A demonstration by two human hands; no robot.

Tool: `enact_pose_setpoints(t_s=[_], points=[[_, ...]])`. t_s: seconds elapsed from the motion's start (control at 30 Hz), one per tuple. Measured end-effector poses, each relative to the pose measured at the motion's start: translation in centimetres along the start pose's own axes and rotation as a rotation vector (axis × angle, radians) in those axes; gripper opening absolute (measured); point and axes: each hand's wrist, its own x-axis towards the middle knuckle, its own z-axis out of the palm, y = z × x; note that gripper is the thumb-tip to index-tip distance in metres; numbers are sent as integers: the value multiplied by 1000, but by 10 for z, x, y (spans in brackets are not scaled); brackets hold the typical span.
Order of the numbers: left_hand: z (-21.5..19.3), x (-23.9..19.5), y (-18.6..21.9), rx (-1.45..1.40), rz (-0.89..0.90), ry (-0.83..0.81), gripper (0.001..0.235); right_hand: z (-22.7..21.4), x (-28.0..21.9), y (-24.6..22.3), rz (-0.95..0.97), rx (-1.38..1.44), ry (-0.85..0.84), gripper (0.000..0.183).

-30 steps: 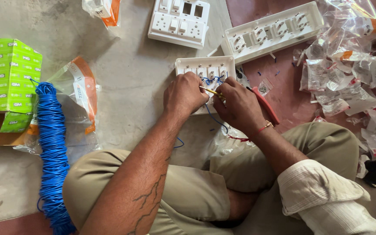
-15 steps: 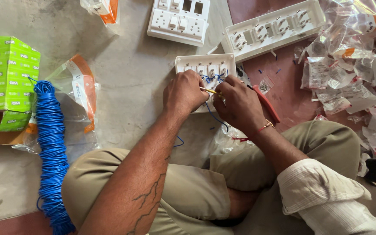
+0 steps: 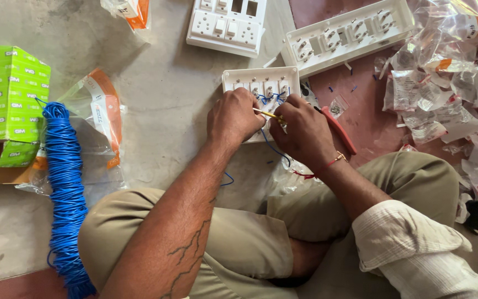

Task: The person wires an electrical switchboard by hand, using a wire stripper to remove insulation from wires and a screwdriver to secure connections within the white plastic casing.

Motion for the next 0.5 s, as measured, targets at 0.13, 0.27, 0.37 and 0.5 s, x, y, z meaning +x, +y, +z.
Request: enact_pose_setpoints(t_s=[0.13,0.27,0.37,0.5], points=[[1,1,-1,10,-2,-8,19,5,1,4,14,-57,-17,20],[5,2,-3,-6,-3,12,19,-1,-1,5,-35,38,-20,15],[4,1,-3,-16,18,73,18,-9,0,6,-21,155,-17,22],[-2,-4,2,4,30,-24,14,-27,6,11,104,261,-8,34]])
